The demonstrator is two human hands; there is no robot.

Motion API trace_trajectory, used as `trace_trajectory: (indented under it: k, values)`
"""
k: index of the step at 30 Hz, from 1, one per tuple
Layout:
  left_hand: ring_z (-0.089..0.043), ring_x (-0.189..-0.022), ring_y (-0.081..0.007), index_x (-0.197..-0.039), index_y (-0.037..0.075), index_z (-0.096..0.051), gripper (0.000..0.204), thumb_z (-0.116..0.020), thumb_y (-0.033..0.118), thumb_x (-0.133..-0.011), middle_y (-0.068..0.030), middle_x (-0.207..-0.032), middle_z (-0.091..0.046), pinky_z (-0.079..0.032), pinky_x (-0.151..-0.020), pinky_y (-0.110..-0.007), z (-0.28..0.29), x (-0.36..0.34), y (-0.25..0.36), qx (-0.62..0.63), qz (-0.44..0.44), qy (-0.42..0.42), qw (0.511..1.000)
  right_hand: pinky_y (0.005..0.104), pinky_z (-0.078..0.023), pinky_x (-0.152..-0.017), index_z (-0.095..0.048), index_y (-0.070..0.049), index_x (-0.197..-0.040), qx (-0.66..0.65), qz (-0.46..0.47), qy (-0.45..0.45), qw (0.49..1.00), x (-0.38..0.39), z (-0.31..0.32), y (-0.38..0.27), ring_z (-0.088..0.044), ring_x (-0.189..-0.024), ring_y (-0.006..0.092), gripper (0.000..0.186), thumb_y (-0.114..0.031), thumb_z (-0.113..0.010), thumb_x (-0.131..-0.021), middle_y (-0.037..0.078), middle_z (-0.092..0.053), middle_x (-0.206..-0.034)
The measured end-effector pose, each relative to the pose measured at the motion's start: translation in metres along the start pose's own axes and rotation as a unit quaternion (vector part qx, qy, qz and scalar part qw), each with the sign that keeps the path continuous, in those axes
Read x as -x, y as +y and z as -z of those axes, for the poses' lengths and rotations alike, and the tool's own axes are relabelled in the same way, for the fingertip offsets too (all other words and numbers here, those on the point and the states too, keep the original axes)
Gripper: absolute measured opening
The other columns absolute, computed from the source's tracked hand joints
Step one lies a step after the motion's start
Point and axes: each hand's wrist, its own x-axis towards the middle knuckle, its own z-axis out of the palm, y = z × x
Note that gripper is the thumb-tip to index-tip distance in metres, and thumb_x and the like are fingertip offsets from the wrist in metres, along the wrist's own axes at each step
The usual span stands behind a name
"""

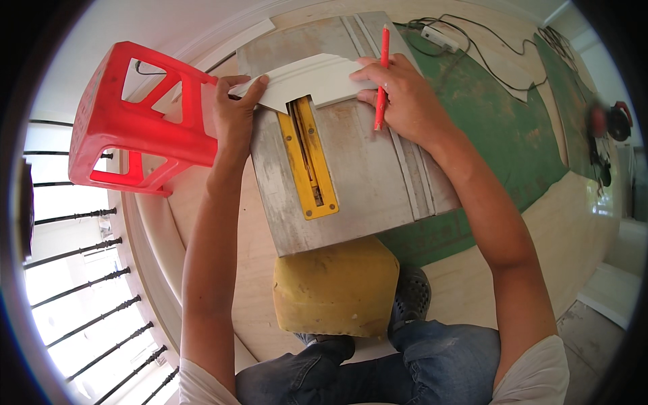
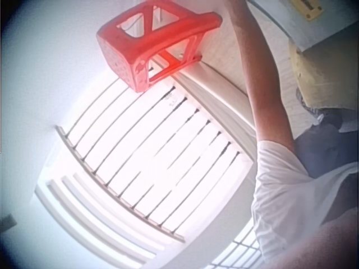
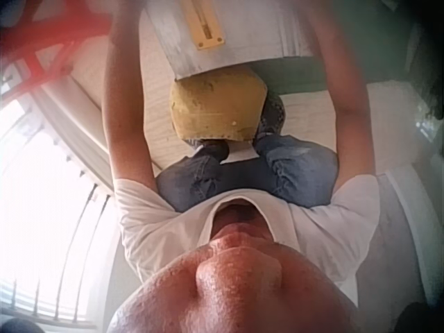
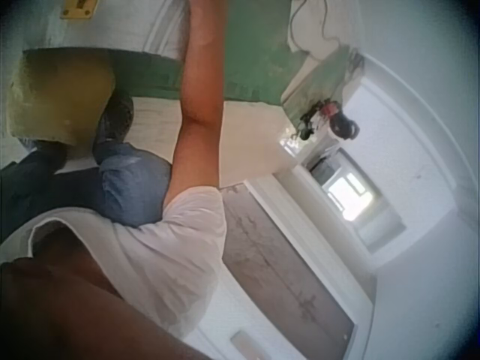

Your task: Measuring, marking, and cutting white decorative molding pieces for installation on a staircase.

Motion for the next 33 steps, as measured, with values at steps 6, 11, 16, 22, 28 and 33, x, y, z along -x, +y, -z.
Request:
trace_trajectory:
  k: [6, 11, 16, 22, 28, 33]
  values:
    - [-0.06, -0.083, -0.0156, -0.11, 0.003, -0.062, 0.051, -0.086, 0.037, -0.081, -0.0089, -0.093, -0.063, -0.05, -0.075, -0.03, 0.001, -0.002, -0.003, 0.006, 0.004, 0.0, 1.0, 0.0373, -0.053, -0.092, -0.068, -0.007, -0.111, -0.003, 0.0, -0.003, 1.0, 0.0, 0.0, 0.0, -0.06, -0.108, 0.028, 0.029, -0.01, -0.078, -0.084, 0.009, -0.066, -0.126]
    - [-0.06, -0.086, -0.0154, -0.109, 0.003, -0.063, 0.05, -0.086, 0.037, -0.081, -0.0085, -0.096, -0.063, -0.05, -0.077, -0.029, 0.006, -0.001, -0.003, 0.025, 0.006, 0.007, 1.0, 0.0369, -0.053, -0.094, -0.069, -0.006, -0.11, 0.007, 0.01, -0.004, 1.0, -0.004, -0.002, -0.004, -0.06, -0.108, 0.0281, 0.028, -0.011, -0.079, -0.084, 0.009, -0.067, -0.125]
    - [-0.059, -0.088, -0.0153, -0.109, 0.002, -0.064, 0.048, -0.086, 0.035, -0.082, -0.0081, -0.097, -0.062, -0.049, -0.08, -0.029, 0.01, 0.0, 0.0, -0.01, 0.002, 0.009, 1.0, 0.0367, -0.053, -0.094, -0.07, -0.007, -0.109, 0.019, 0.033, -0.006, 0.999, -0.005, -0.004, -0.004, -0.061, -0.107, 0.028, 0.029, -0.012, -0.08, -0.082, 0.009, -0.068, -0.123]
    - [-0.058, -0.088, -0.0154, -0.109, -0.001, -0.063, 0.047, -0.083, 0.034, -0.086, -0.0077, -0.097, -0.062, -0.047, -0.082, -0.029, 0.015, -0.007, -0.014, 0.027, -0.034, -0.001, 0.999, 0.0369, -0.053, -0.093, -0.07, -0.006, -0.108, 0.03, 0.064, -0.001, 0.997, -0.007, -0.007, -0.004, -0.06, -0.105, 0.0278, 0.029, -0.012, -0.08, -0.081, 0.009, -0.069, -0.122]
    - [-0.057, -0.088, -0.0146, -0.111, -0.001, -0.061, 0.047, -0.083, 0.033, -0.086, -0.0078, -0.096, -0.062, -0.047, -0.081, -0.028, 0.018, -0.007, -0.017, 0.03, -0.025, -0.008, 0.999, 0.0368, -0.053, -0.093, -0.07, -0.006, -0.108, 0.018, 0.074, -0.003, 0.997, -0.007, -0.008, -0.003, -0.06, -0.104, 0.028, 0.029, -0.012, -0.08, -0.081, 0.01, -0.069, -0.122]
    - [-0.054, -0.079, -0.0126, -0.108, -0.002, -0.062, 0.045, -0.085, 0.029, -0.084, -0.0063, -0.088, -0.06, -0.046, -0.071, -0.027, 0.017, -0.01, -0.024, 0.055, -0.041, 0.002, 0.998, 0.0368, -0.054, -0.093, -0.07, -0.007, -0.107, 0.006, 0.076, 0.0, 0.997, -0.007, -0.01, -0.001, -0.061, -0.104, 0.0277, 0.029, -0.013, -0.08, -0.081, 0.011, -0.07, -0.122]
